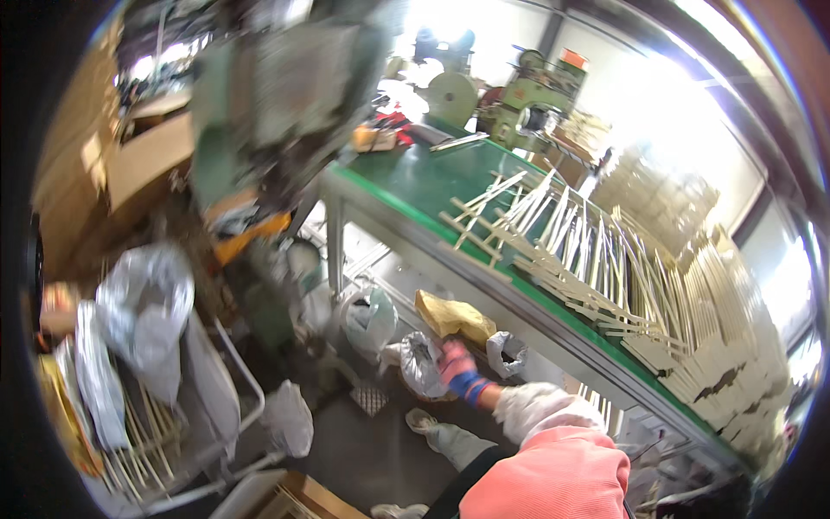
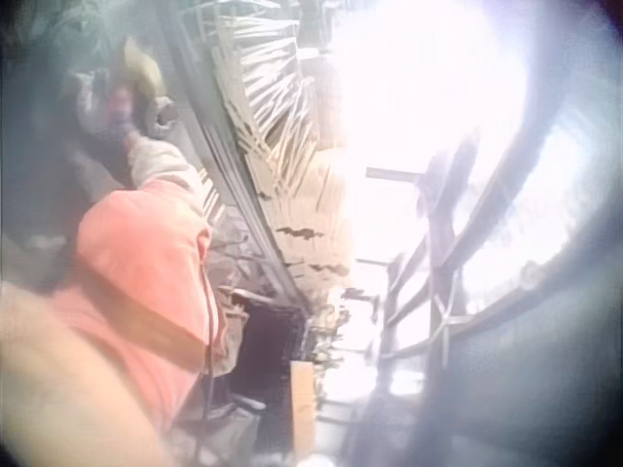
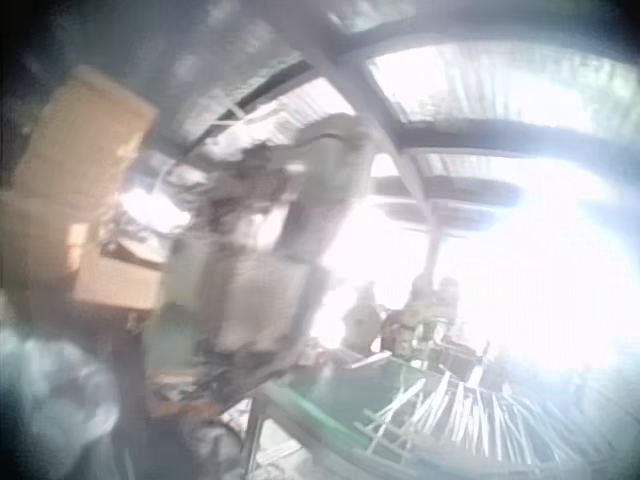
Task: The person repeatedly picks up thin wooden sticks, assembles them into rectangular frames, and places them under a press machine to join the corners. The person then removes the assembled frames and stacks them on a nearby surface.
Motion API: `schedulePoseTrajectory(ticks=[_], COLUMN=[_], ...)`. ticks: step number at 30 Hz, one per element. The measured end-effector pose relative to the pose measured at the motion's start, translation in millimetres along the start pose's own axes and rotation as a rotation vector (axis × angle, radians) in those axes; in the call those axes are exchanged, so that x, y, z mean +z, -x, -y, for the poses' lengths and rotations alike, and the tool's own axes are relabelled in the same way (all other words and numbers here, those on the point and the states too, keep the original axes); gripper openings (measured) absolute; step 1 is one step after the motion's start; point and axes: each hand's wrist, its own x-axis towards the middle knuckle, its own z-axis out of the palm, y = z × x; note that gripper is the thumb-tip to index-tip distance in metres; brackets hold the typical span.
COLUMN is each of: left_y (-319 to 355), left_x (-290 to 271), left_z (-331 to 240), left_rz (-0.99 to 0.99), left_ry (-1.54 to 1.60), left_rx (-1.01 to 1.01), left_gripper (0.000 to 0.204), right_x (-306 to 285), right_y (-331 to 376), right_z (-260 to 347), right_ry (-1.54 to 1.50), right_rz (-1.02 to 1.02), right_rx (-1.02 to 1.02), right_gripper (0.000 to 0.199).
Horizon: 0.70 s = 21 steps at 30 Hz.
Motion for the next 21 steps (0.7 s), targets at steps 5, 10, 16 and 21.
schedulePoseTrajectory(ticks=[5, 10, 16, 21], left_y=[-169, -346, -498, -562], left_x=[-190, -457, -595, -614], left_z=[-35, -135, -201, -221], left_rz=[-0.065, -0.465, -0.642, -0.559], left_ry=[0.197, 0.288, 0.327, 0.339], left_rx=[-0.123, 0.194, 0.277, 0.298], left_gripper=[0.033, 0.026, 0.026, 0.026], right_x=[-196, -245, -245, -235], right_y=[-150, -283, -308, -352], right_z=[-79, -128, -168, -159], right_ry=[0.775, 0.694, 0.656, 0.392], right_rz=[-0.336, 0.211, 0.159, -0.199], right_rx=[0.091, 0.43, 0.048, -0.042], right_gripper=[0.055, 0.027, 0.02, 0.018])
